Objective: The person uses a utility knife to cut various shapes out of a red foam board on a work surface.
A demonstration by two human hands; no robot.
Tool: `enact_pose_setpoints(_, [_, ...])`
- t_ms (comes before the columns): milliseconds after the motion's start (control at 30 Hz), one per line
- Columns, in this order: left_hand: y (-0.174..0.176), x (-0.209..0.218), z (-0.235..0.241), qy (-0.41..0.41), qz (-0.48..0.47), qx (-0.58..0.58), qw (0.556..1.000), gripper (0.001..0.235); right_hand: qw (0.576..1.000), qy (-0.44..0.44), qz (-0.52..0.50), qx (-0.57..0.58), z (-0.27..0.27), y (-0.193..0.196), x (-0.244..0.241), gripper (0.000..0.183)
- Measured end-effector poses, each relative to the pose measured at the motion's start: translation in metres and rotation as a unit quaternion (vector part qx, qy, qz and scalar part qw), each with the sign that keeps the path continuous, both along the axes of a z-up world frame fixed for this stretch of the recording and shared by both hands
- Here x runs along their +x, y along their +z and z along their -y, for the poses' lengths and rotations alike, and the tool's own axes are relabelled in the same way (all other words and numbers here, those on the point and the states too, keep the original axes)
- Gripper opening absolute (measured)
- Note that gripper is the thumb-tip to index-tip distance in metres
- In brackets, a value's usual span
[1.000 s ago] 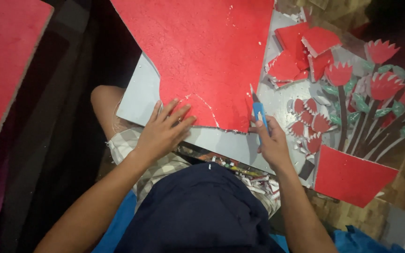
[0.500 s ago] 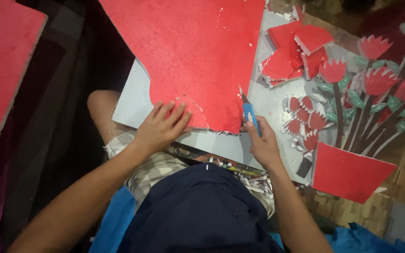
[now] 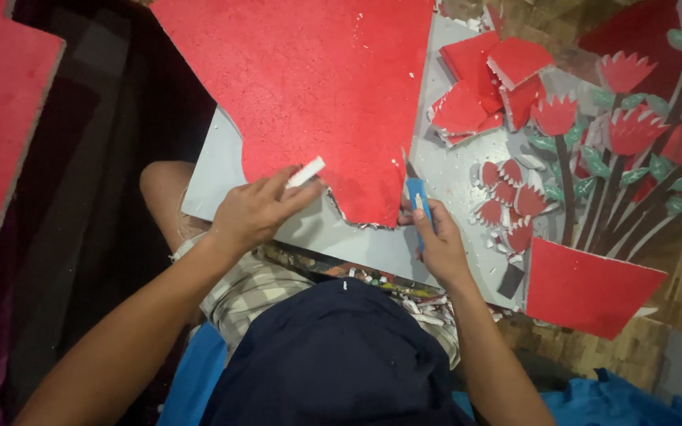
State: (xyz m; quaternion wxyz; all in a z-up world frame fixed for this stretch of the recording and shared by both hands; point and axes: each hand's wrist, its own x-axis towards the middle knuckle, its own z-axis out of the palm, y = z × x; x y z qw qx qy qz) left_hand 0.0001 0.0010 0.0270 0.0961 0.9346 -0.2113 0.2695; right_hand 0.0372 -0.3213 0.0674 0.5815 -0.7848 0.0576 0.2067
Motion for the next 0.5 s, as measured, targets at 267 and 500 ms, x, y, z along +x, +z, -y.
enact_pose_setpoints(267, [0.016,0.055,0.03,0.021,-0.091,-0.097,0.991,0.05,0.982,-0.098,-0.017,0.163,0.022,-0.036,0.004,0.035])
enact_pose_setpoints(500, [-0.023,0.208,0.178,-0.077,0.125,-0.08,0.986,0.032,0.942,-0.244,0.047,0.224,0.03,-0.077,-0.002,0.041])
